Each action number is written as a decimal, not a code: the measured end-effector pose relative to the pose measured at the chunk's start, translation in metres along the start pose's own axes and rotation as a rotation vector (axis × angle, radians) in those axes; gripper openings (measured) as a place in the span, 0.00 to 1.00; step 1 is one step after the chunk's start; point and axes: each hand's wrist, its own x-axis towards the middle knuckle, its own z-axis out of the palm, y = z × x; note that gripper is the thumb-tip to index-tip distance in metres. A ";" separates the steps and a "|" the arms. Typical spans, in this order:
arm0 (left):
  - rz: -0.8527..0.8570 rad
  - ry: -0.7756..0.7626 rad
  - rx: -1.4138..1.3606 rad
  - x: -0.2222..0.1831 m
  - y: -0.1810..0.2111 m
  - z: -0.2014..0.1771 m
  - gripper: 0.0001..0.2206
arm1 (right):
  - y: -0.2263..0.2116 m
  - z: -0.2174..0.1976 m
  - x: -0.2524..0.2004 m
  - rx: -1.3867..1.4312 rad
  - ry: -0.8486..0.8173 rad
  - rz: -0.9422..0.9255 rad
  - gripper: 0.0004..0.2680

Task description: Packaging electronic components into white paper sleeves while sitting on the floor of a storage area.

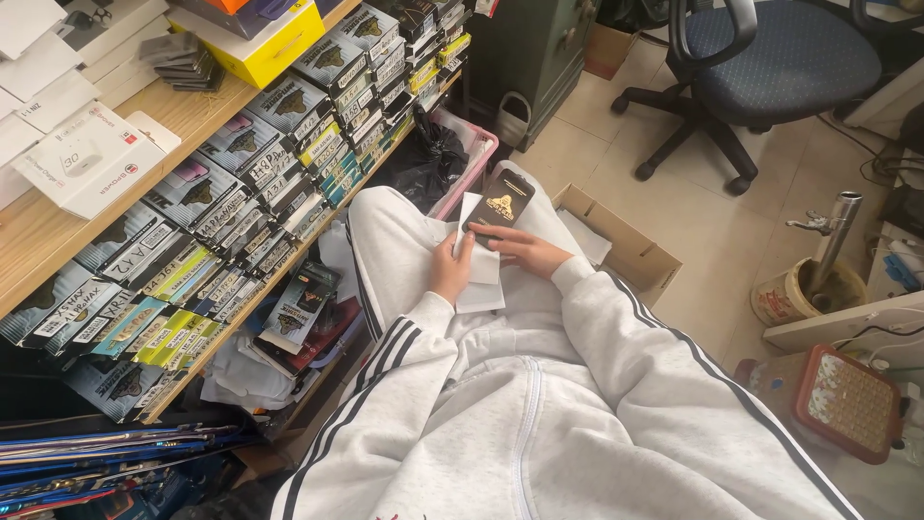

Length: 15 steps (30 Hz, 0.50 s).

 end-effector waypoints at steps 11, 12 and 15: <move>0.005 0.006 0.008 0.000 -0.004 0.003 0.15 | 0.018 -0.031 0.020 0.214 0.248 -0.173 0.23; -0.017 0.031 0.029 0.002 -0.006 0.004 0.16 | 0.021 -0.032 0.023 0.092 0.176 -0.150 0.21; -0.062 0.094 -0.001 0.000 -0.002 0.000 0.17 | 0.009 -0.014 0.009 -0.155 0.026 -0.115 0.21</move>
